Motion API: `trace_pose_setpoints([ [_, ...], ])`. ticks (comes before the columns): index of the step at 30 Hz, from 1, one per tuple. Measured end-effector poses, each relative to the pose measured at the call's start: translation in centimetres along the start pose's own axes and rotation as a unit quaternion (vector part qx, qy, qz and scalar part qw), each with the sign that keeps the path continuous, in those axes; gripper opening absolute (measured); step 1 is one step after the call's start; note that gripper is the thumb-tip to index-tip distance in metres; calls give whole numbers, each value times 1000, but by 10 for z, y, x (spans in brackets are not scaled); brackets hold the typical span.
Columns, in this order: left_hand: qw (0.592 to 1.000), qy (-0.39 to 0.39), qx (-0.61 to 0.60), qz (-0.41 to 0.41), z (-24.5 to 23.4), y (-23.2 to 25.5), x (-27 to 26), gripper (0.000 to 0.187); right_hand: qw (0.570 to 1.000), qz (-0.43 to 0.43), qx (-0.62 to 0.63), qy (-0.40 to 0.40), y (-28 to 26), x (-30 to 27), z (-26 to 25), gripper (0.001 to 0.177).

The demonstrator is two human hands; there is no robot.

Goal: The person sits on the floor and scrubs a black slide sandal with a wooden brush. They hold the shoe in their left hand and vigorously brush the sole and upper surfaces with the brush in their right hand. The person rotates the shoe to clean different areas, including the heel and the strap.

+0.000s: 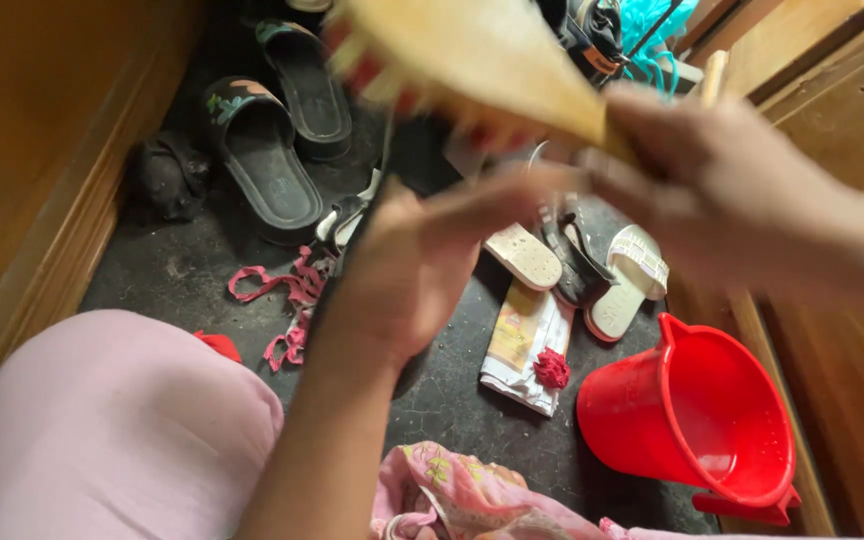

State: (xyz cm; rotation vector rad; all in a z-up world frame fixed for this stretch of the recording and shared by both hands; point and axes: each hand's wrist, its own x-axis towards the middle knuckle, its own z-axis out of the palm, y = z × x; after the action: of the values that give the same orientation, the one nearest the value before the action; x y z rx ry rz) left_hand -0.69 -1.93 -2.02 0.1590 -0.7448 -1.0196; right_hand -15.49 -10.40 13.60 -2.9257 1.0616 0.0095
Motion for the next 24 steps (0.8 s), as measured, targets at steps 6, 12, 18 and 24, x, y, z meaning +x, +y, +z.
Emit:
trace_pose_setpoints([
  [6,926,-96,-364,14,1,48,3,109,996,-45,-60,51,0,-9,-3,28],
  [12,889,103,-445,-34,34,71,12,129,983,-107,-122,84,32,7,3,32],
  [18,895,71,-439,-16,11,67,1,125,979,-148,-99,100,29,5,12,34],
  [24,899,43,-436,-19,-3,45,2,120,984,-121,54,120,37,9,26,21],
])
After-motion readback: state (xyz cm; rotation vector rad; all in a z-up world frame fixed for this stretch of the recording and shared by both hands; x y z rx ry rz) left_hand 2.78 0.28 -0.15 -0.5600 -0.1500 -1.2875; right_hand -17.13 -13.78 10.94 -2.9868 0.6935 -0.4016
